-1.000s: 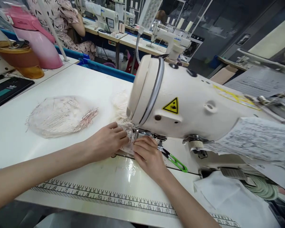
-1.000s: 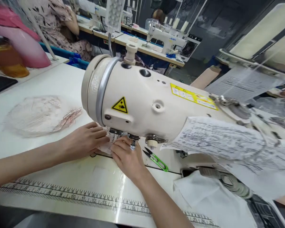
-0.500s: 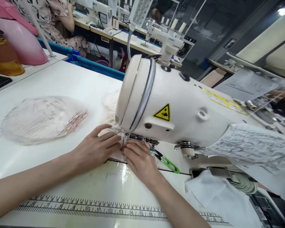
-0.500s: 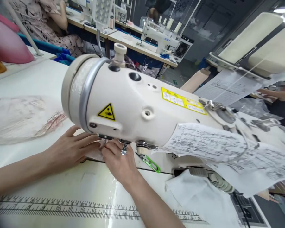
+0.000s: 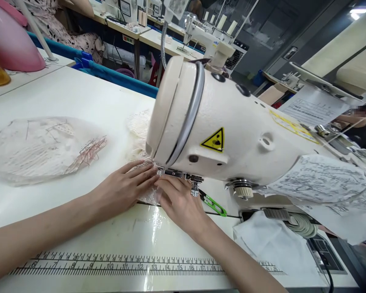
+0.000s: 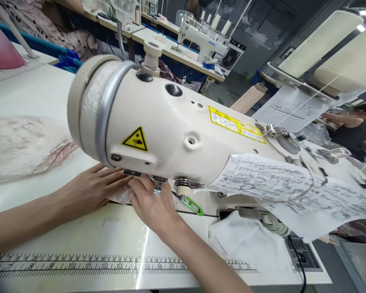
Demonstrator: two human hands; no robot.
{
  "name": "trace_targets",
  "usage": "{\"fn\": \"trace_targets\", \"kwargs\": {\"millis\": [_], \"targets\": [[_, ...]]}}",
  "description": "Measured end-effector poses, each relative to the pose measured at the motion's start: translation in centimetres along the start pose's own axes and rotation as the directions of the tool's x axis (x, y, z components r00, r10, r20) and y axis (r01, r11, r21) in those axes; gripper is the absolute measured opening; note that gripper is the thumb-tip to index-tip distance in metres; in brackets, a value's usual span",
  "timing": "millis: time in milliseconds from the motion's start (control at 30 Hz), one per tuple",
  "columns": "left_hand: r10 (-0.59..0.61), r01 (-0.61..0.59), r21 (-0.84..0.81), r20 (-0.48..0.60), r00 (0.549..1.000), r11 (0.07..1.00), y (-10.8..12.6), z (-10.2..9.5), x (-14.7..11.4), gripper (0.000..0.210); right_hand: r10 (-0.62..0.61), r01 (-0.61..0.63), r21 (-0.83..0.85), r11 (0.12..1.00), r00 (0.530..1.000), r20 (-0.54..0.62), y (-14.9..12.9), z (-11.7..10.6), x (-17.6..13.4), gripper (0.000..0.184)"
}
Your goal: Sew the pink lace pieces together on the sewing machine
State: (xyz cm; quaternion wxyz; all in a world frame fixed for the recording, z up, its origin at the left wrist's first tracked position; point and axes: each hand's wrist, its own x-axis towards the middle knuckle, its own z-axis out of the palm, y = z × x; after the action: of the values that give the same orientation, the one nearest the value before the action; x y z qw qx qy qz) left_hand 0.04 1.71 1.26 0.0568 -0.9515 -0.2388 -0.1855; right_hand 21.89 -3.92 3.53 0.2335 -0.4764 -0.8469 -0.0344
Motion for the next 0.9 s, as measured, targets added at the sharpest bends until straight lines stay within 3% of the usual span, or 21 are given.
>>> {"fn": "trace_targets", "kwargs": {"millis": [100, 233, 367, 667, 900], "targets": [[-0.015, 0.015, 0.0, 0.006, 1.0, 1.0, 0.1, -0.4, 0.1, 0.047, -0.024, 0.019, -0.064, 0.998, 0.998, -0.064, 0.3, 0.2, -0.1, 0.015], [0.001, -0.001, 0.0, -0.048, 0.999, 1.0, 0.1, 0.1, 0.2, 0.044, -0.076, 0.076, 0.0, 0.997, 0.989, -0.129, 0.6, 0.8, -0.7, 0.017], [0.025, -0.025, -0.005, -0.095, 0.995, 1.0, 0.0, 0.8, 0.1, 0.042, -0.117, 0.115, -0.023, 0.993, 0.985, -0.124, 0.7, 1.0, -1.2, 0.024], [0.021, -0.02, -0.078, 0.006, 1.0, 0.997, -0.1, 0.5, -0.3, 0.05, -0.17, 0.171, -0.003, 0.985, 0.98, -0.102, 1.2, 1.4, -1.1, 0.024], [0.027, -0.028, -0.039, -0.044, 0.999, 0.999, -0.3, 0.4, 0.0, 0.048, -0.19, 0.187, -0.037, 0.982, 0.975, -0.113, 1.1, 1.5, -0.8, 0.024]]}}
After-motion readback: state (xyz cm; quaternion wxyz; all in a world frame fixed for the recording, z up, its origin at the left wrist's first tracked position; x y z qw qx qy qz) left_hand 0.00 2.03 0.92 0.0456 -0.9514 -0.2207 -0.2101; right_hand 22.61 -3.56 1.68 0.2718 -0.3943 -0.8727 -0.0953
